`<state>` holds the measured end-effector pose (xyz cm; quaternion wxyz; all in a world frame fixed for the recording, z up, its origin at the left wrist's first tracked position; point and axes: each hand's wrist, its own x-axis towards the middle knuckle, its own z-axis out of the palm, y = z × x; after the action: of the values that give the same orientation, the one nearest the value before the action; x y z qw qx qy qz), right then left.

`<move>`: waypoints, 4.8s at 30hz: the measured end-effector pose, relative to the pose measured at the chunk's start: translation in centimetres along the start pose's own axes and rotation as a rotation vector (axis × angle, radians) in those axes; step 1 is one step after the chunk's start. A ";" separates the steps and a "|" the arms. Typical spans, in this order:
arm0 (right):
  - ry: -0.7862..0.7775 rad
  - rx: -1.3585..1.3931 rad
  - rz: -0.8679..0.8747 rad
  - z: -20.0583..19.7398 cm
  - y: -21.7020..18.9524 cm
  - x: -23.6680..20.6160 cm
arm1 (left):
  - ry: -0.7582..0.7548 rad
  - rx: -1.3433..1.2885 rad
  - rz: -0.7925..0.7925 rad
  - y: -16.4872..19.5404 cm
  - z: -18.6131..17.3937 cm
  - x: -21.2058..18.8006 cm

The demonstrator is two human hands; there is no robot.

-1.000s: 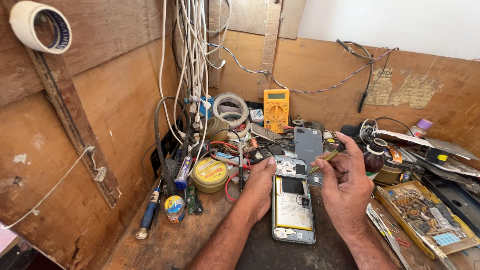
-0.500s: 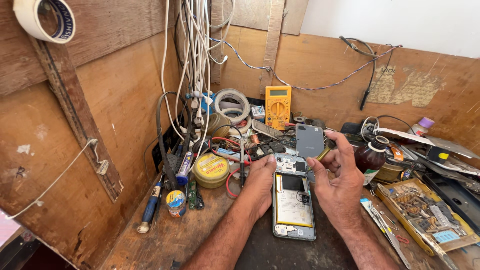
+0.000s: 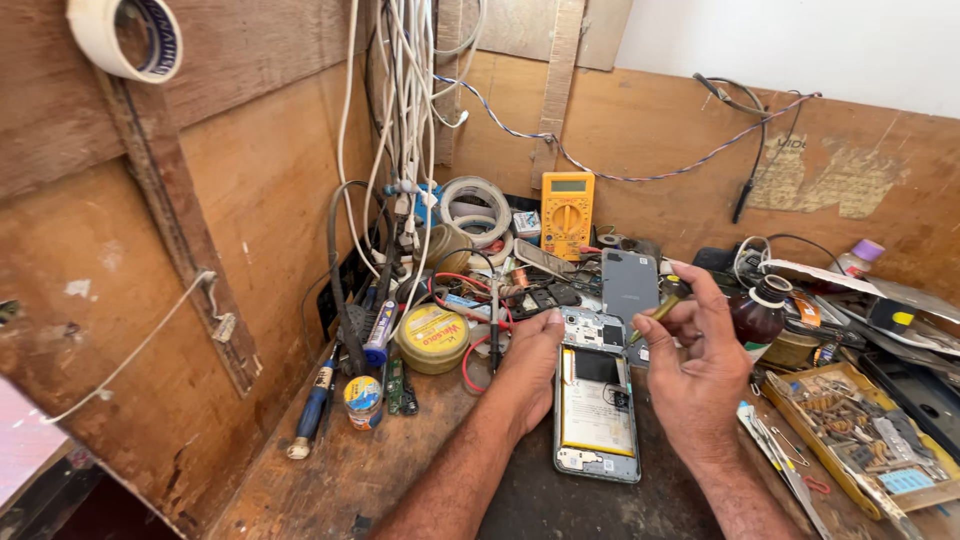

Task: The person repairs a disassembled smartphone on a cluttered workbench, holding the phone body with one hand while using a small pry tool in the other hand to work on internal components near the battery and board. They reposition the phone and its back cover as they continue working on the internals.

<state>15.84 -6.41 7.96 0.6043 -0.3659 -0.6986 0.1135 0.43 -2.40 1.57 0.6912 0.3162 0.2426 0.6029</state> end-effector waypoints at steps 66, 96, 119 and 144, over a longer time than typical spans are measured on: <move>0.025 0.165 -0.048 -0.6 -0.7 0.6 | 0.024 0.051 -0.025 0.1 0.0 0.0; -0.010 0.099 -0.017 -0.1 -0.9 0.2 | 0.010 0.058 -0.029 0.3 0.4 -0.3; -0.304 -0.414 0.205 -1.8 1.6 0.1 | 0.030 0.043 -0.006 -0.6 -0.5 0.5; -0.466 -0.718 0.276 -1.8 -0.4 0.1 | -0.016 0.335 0.128 -0.8 -0.5 0.4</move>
<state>17.35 -7.10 8.71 0.2447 -0.6068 -0.7559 0.0230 0.66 -2.04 0.72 0.5909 0.4466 0.3132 0.5943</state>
